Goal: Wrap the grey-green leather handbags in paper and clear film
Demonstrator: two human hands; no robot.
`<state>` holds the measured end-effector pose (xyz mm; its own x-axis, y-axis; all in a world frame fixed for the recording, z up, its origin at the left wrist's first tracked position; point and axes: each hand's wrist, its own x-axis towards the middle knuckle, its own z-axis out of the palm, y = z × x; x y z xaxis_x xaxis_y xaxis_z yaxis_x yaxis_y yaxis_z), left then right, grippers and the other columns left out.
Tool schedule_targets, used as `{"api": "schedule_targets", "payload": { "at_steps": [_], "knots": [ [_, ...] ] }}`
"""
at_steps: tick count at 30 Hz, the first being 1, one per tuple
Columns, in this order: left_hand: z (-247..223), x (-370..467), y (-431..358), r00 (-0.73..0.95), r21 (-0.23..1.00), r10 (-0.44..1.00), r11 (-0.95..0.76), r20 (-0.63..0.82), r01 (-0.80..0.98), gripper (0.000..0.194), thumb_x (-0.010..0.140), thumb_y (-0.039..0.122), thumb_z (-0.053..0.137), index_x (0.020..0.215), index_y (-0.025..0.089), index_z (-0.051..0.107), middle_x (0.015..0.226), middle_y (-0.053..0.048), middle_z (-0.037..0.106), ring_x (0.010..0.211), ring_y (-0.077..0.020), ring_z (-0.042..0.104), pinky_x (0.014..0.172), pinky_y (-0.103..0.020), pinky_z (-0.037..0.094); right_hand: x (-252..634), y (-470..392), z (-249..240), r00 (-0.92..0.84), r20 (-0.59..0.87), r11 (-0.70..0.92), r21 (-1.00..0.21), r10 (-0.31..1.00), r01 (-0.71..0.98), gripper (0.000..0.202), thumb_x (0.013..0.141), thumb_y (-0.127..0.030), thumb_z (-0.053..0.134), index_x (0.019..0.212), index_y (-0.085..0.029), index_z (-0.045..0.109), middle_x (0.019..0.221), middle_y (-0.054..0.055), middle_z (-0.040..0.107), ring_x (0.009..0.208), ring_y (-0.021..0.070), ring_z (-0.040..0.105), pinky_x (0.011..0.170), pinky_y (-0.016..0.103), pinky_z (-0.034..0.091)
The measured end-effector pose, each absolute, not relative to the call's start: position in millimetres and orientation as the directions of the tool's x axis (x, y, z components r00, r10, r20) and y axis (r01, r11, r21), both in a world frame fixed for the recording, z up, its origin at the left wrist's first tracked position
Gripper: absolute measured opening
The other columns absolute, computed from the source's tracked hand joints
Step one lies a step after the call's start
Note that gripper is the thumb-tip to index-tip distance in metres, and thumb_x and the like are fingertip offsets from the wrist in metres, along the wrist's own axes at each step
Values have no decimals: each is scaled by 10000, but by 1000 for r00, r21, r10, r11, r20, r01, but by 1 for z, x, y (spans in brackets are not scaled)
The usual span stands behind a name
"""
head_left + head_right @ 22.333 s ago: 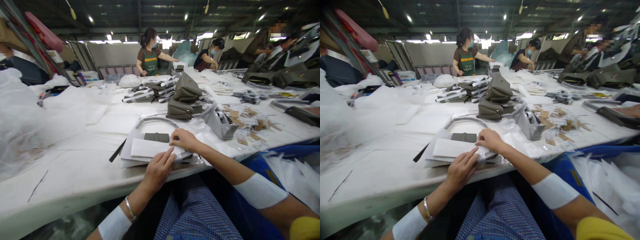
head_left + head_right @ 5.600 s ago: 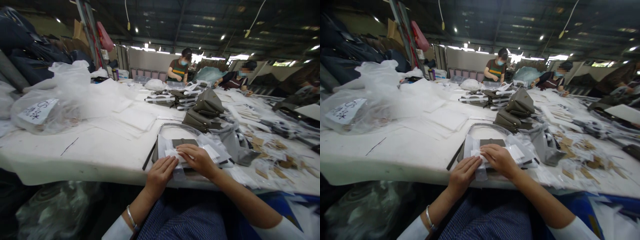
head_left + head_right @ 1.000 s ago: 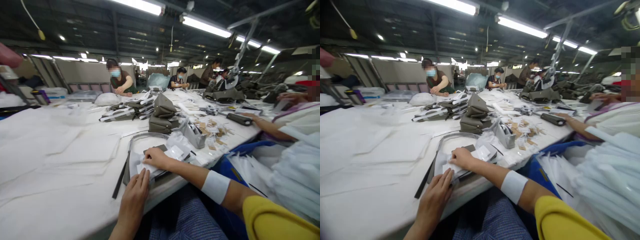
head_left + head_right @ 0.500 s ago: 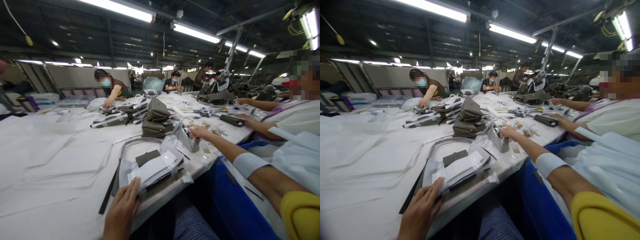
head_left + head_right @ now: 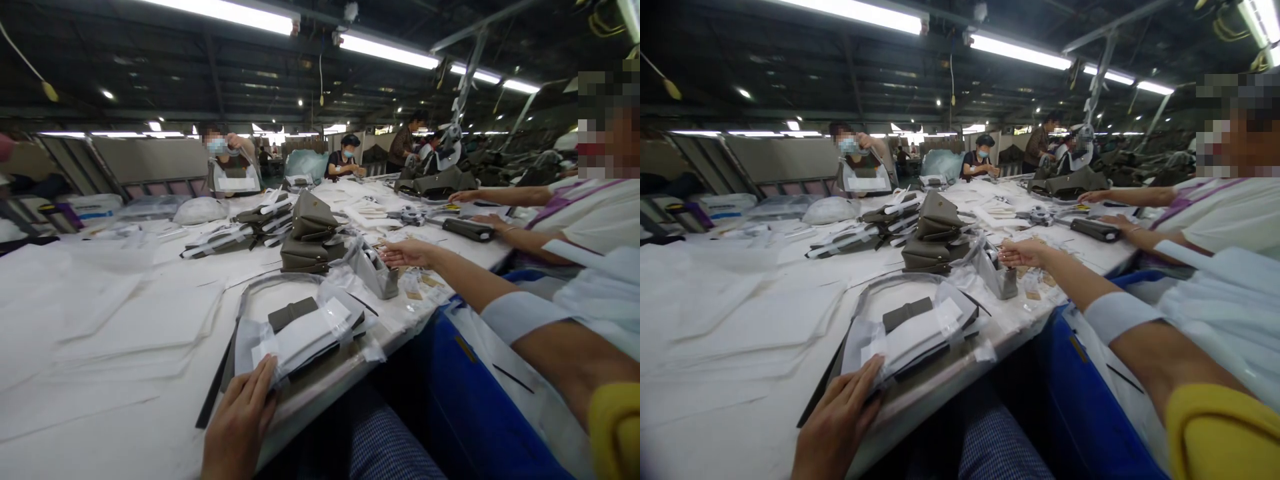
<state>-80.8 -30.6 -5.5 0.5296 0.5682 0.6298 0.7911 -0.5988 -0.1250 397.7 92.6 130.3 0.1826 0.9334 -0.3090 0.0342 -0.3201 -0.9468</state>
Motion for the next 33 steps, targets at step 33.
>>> {"api": "schedule_targets", "payload": {
  "at_steps": [33],
  "knots": [
    [-3, -71, -38, 366, 159, 722, -546, 587, 822, 596, 790, 42, 677, 1348, 155, 505, 1210, -76, 693, 1002, -218, 623, 909, -332, 552, 175, 19, 141, -826, 41, 698, -560, 562, 447, 228, 908, -377, 617, 925, -191, 748, 852, 44, 734, 777, 149, 666, 744, 229, 485]
  ]
}}
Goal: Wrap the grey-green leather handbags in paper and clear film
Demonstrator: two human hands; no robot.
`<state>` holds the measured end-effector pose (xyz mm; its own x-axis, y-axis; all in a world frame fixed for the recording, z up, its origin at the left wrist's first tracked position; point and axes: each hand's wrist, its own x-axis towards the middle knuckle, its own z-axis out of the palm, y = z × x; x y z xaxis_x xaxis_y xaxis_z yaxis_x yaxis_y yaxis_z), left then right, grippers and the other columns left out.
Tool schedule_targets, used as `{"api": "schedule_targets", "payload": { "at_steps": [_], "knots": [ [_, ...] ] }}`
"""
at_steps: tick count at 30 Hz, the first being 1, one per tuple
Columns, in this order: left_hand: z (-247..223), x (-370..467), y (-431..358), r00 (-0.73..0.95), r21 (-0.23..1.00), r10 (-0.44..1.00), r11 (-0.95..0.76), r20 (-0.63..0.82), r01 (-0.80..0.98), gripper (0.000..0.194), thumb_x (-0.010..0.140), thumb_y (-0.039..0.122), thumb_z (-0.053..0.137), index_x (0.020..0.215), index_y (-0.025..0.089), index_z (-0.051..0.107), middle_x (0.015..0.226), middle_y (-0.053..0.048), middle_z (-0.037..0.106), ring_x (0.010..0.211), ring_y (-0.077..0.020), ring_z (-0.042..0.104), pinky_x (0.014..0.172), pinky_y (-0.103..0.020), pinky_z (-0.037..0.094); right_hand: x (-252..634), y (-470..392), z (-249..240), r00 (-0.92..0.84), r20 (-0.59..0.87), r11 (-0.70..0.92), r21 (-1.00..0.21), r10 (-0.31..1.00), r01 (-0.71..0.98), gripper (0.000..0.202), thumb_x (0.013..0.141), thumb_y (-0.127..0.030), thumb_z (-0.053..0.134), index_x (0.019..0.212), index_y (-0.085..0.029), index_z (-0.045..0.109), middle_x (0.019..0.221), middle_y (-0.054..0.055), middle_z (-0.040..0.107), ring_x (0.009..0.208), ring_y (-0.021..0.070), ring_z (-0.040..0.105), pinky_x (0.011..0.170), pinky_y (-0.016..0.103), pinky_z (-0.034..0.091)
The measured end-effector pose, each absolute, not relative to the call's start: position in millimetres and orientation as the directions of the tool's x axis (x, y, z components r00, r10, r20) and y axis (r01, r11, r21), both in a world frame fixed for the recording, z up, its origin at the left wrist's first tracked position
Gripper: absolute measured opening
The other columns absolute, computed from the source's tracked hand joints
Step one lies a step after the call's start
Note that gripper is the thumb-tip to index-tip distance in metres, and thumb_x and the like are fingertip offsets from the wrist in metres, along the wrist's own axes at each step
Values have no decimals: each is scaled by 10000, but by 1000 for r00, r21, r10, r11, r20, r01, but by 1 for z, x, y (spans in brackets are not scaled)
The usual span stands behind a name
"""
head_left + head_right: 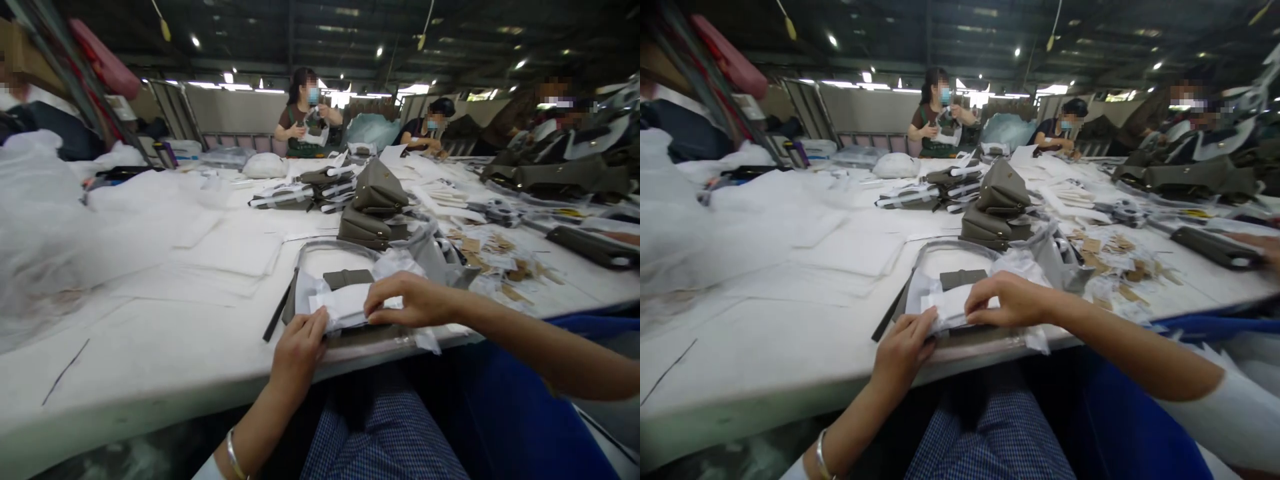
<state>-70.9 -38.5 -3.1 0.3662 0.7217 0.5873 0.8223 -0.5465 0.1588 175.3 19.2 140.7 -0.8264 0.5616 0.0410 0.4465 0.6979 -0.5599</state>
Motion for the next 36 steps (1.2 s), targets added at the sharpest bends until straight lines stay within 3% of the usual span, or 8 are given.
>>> {"api": "schedule_targets", "payload": {
  "at_steps": [6, 10, 16, 20, 24, 29, 36],
  "knots": [
    [-1, -68, -37, 362, 155, 691, -565, 625, 810, 516, 823, 54, 651, 1318, 129, 527, 1248, -84, 680, 974, -216, 619, 877, -340, 574, 112, 83, 123, -906, -202, 824, -377, 373, 423, 146, 841, -323, 684, 891, -212, 765, 758, 8, 722, 677, 134, 634, 626, 217, 411],
    [-4, -65, -38, 337, 169, 683, -560, 648, 811, 436, 864, 78, 622, 1292, 119, 552, 1274, -88, 663, 1000, -224, 614, 912, -350, 564, 87, 103, 119, -861, -372, 847, -272, 346, 457, 126, 810, -247, 708, 912, -217, 775, 779, -4, 740, 679, 126, 625, 588, 215, 362],
    [-11, -65, -39, 298, 193, 690, -538, 659, 820, 328, 896, 102, 597, 1223, 132, 593, 1233, -88, 666, 1051, -232, 611, 950, -354, 539, 53, 114, 119, -767, -550, 891, -86, 331, 446, 129, 725, -258, 780, 854, -254, 793, 783, -18, 756, 635, 129, 590, 554, 242, 298],
    [-10, -67, -38, 286, 219, 689, -547, 666, 808, 354, 894, 95, 581, 1247, 100, 560, 1153, -89, 688, 1011, -215, 618, 930, -329, 538, 42, 119, 112, -766, -565, 922, -22, 308, 386, 157, 663, -271, 824, 818, -287, 802, 728, -27, 748, 588, 127, 564, 556, 260, 277],
    [-6, -67, -37, 286, 249, 754, -508, 591, 825, 549, 880, 105, 595, 1410, 149, 454, 1131, -75, 677, 953, -216, 618, 878, -342, 547, 35, 122, 110, -770, -559, 929, 3, 308, 370, 129, 663, -263, 812, 790, -285, 804, 671, -26, 731, 549, 121, 531, 552, 267, 267],
    [-8, -65, -36, 274, 260, 749, -509, 603, 821, 451, 864, 113, 635, 1303, 195, 571, 1148, -67, 666, 972, -222, 611, 865, -350, 551, 28, 134, 110, -752, -608, 944, -11, 257, 331, 188, 669, -377, 839, 801, -250, 797, 666, -32, 721, 508, 103, 481, 538, 266, 255],
    [-13, -65, -36, 268, 252, 744, -505, 612, 826, 511, 818, 91, 676, 1306, 196, 570, 1155, -58, 669, 973, -225, 611, 873, -353, 559, 41, 164, 95, -833, -488, 941, -61, 262, 333, 327, 691, -543, 797, 738, -223, 749, 605, -37, 666, 530, 108, 479, 550, 266, 242]
  ]
}}
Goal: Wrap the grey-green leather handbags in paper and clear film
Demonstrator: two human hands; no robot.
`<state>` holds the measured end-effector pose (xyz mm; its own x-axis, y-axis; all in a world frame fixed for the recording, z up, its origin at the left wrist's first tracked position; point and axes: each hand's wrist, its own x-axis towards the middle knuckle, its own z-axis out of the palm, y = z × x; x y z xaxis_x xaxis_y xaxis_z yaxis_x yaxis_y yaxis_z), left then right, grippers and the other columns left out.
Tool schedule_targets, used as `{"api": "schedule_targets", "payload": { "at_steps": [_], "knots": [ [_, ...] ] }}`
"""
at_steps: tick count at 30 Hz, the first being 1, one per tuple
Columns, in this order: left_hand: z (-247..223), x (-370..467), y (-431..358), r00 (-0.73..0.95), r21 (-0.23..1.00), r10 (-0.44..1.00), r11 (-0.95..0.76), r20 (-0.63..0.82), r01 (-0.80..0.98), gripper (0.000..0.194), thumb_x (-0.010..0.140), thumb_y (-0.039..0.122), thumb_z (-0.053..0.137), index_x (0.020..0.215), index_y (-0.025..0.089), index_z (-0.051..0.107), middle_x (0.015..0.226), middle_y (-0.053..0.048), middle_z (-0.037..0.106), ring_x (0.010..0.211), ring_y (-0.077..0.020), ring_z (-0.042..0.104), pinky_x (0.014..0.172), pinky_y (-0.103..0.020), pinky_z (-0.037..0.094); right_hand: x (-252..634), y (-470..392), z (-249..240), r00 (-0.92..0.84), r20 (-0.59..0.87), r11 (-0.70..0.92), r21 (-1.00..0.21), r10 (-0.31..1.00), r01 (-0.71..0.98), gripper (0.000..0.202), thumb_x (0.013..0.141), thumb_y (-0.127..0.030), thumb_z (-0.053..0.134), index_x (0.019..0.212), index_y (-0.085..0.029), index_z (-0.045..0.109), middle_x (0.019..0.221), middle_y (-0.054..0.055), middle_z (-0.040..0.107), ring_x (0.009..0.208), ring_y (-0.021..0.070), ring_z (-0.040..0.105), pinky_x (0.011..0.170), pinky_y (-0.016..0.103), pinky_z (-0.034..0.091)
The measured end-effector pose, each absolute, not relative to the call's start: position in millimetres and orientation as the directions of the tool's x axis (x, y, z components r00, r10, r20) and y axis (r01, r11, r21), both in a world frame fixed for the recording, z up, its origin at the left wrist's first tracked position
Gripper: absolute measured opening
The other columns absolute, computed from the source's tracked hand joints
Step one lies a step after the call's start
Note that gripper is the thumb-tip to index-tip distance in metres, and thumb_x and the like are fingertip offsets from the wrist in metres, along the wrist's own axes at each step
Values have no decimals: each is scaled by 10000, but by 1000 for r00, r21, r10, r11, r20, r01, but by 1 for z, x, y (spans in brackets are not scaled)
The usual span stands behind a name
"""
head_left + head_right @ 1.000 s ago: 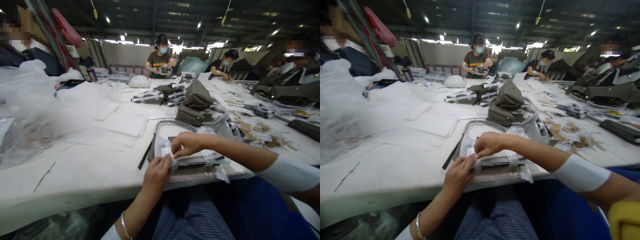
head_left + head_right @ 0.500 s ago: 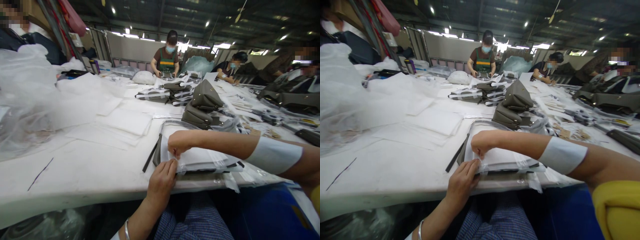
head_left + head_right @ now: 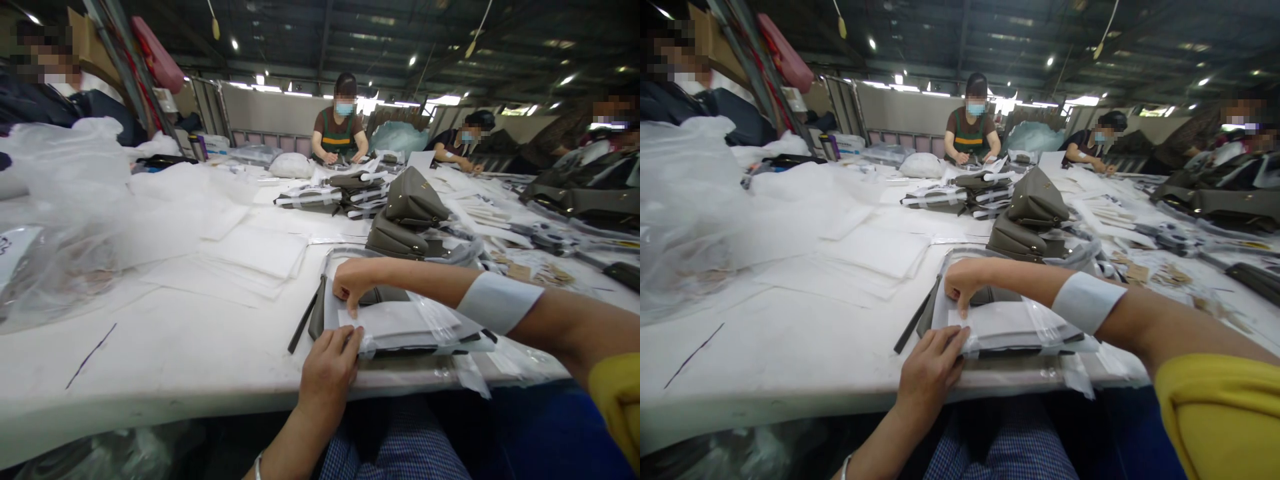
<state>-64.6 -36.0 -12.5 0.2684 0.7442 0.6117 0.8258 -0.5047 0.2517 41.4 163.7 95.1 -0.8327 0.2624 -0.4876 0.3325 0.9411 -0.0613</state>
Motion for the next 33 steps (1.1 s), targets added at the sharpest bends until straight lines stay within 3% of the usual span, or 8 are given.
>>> {"api": "schedule_targets", "payload": {
  "at_steps": [5, 9, 12, 16, 19, 23, 28, 33],
  "knots": [
    [-13, -65, -37, 267, 240, 735, -505, 624, 829, 540, 792, 70, 692, 1303, 202, 578, 1163, -53, 672, 973, -225, 611, 883, -355, 563, 57, 193, 86, -799, -361, 828, -111, 481, 549, 344, 640, -497, 843, 744, -194, 717, 680, -26, 682, 601, 118, 533, 563, 234, 298],
    [-13, -63, -39, 263, 227, 721, -505, 641, 833, 491, 831, 80, 652, 1301, 207, 586, 1167, -65, 674, 988, -224, 618, 890, -354, 567, 74, 196, 85, -702, -262, 696, -134, 662, 706, 284, 777, -419, 743, 900, -163, 750, 866, 64, 744, 797, 200, 651, 679, 258, 416],
    [-17, -62, -41, 244, 234, 705, -508, 666, 829, 470, 870, 86, 614, 1324, 199, 574, 1215, -75, 668, 1025, -220, 622, 919, -360, 561, 92, 166, 80, -716, -226, 683, -214, 660, 698, 533, 904, -504, 573, 1328, -183, 605, 1202, 102, 702, 1040, 231, 659, 858, 291, 468],
    [-25, -62, -45, 225, 245, 661, -540, 716, 805, 450, 924, 102, 576, 1361, 203, 553, 1294, -70, 644, 1108, -214, 606, 977, -357, 533, 109, 119, 69, -794, -221, 694, -391, 566, 604, 1010, 775, -700, 637, 1571, -224, 236, 1560, 111, 383, 1409, 319, 382, 1152, 409, 292],
    [-28, -63, -46, 214, 259, 654, -548, 726, 795, 433, 935, 120, 580, 1357, 214, 563, 1297, -64, 642, 1137, -203, 599, 1004, -346, 516, 106, 116, 62, -741, -285, 620, -412, 608, 668, 1060, 756, -693, 659, 1580, -211, 199, 1549, 149, 389, 1408, 364, 367, 1159, 473, 267],
    [-29, -63, -46, 197, 247, 644, -532, 739, 810, 405, 938, 113, 570, 1328, 220, 594, 1269, -59, 656, 1122, -201, 609, 996, -338, 520, 97, 139, 54, -725, -297, 575, -457, 621, 679, 1045, 730, -611, 728, 1567, -208, 251, 1407, 145, 559, 1228, 327, 554, 1047, 407, 409],
    [-28, -62, -46, 192, 236, 641, -520, 743, 821, 382, 933, 132, 587, 1302, 224, 615, 1246, -60, 667, 1096, -205, 619, 976, -343, 533, 96, 152, 46, -730, -275, 555, -500, 626, 664, 1005, 728, -563, 754, 1544, -174, 315, 1326, 132, 622, 1137, 280, 614, 986, 346, 453],
    [-29, -62, -45, 223, 209, 618, -548, 754, 810, 413, 913, 99, 603, 1306, 225, 609, 1251, -71, 662, 1114, -215, 609, 992, -370, 524, 94, 142, 36, -671, -58, 558, -505, 739, 658, 560, 874, -482, 641, 1350, -190, 602, 1133, 59, 736, 1020, 221, 682, 911, 280, 493]
  ]
}}
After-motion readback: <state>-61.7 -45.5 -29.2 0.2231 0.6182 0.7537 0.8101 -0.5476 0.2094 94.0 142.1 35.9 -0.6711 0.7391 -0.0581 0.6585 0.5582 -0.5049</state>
